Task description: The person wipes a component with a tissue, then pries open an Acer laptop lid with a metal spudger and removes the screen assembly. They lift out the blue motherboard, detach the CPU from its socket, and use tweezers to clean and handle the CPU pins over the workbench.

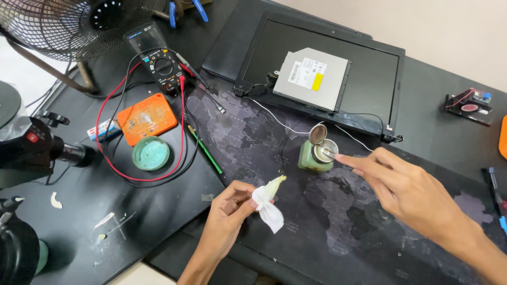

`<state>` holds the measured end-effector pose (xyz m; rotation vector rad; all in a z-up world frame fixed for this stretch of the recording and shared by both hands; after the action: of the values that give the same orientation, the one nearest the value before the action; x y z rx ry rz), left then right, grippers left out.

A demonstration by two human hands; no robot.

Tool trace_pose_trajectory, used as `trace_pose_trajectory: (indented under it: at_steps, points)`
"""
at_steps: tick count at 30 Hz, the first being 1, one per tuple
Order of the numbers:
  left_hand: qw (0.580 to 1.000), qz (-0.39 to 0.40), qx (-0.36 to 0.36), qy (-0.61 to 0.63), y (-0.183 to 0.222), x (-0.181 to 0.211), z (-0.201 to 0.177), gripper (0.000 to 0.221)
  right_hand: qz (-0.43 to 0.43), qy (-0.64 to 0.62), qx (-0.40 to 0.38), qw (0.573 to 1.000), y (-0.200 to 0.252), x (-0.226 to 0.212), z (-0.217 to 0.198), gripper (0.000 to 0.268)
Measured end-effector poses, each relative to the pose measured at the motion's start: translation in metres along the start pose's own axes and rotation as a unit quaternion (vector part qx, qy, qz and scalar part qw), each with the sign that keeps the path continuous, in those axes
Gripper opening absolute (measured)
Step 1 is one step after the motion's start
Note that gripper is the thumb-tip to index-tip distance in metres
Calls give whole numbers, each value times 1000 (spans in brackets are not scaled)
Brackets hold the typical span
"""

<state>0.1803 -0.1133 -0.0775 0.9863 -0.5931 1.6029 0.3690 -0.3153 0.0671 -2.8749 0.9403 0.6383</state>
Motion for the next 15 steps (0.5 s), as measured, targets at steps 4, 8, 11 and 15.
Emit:
trace_pose_trajectory:
  at_steps: [4,8,11,15]
  points:
    - [1000,13,-2,13,1,2,-1,11,45,14,-28,998,0,-1,1,51]
    - [1000,17,-13,0,1,8,6,8,46,40,-39,997,-2,-5,1,54]
    - [991,57,13,-119,11,9,23,8,30,49,-30,998,-2,-6,1,54]
    - [858,227,16,-460,32,31,79,14,26,40,-21,999,0,-4,0,52]
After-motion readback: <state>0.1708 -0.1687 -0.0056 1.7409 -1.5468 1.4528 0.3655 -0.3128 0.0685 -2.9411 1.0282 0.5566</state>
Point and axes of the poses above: each hand's wrist, its own y-axis away from the middle knuckle, its own z-axis out of the palm, x = y × z, the point moved 5 cm from there along -y, towards the middle knuckle, and after that the axes turned 4 degrees about -x, right-handed, at the moved point
